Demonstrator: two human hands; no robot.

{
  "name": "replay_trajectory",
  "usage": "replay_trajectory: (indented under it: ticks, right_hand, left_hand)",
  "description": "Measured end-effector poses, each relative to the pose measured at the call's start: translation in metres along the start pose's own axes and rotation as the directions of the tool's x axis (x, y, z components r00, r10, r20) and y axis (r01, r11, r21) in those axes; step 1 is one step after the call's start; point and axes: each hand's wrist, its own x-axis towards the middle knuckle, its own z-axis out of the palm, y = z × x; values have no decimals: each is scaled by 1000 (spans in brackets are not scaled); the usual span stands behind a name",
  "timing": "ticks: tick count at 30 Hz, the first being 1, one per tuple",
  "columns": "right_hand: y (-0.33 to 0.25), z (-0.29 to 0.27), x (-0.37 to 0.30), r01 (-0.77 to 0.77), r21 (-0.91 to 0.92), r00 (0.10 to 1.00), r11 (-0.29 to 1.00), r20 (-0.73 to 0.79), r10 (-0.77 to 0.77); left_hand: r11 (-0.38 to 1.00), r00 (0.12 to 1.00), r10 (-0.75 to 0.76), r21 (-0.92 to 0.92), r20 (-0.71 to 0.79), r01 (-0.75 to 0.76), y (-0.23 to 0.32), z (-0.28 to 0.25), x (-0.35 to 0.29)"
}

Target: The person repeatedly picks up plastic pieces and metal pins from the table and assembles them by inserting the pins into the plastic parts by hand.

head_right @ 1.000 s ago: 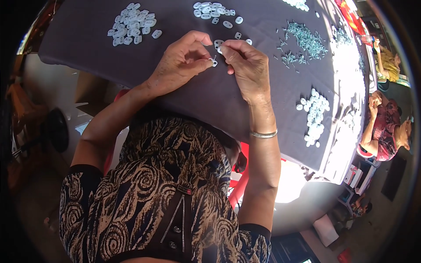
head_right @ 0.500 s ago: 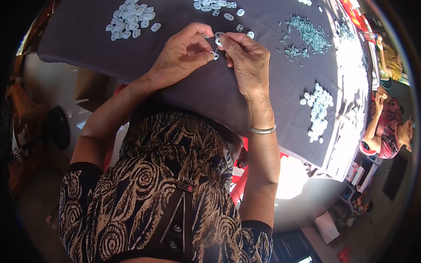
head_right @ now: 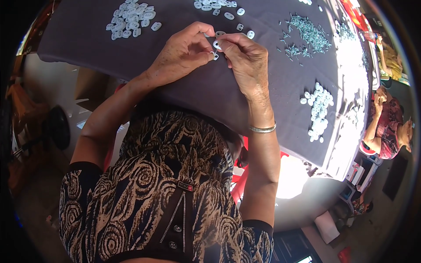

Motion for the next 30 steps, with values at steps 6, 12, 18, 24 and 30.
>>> replay_trajectory:
  ticks: [6, 12, 18, 24, 30]
  right_hand:
    - [-1, -1, 0, 3, -28, 1000, 1000, 15, -3]
    - [0, -1, -1, 27, -63, 999, 998, 25, -26]
    - [1, -1, 0, 73, -140, 996, 987, 64, -65]
    - [1, 0, -1, 107, -147, 993, 983, 73, -97]
    - [2, 2, -2, 167, -177, 985, 970, 75, -156]
  left_hand:
    - [1000, 1000, 11, 4, 1, -11, 0, 0, 0]
    - [995, 993, -97, 38, 69, 94, 5, -4, -1]
    - [996, 996, -70, 58, 50, 67, 2, -4, -1]
    - [999, 999, -51, -1, 11, 51, 0, -2, -1]
    - [997, 998, -69, -37, -4, 69, 0, -4, 0]
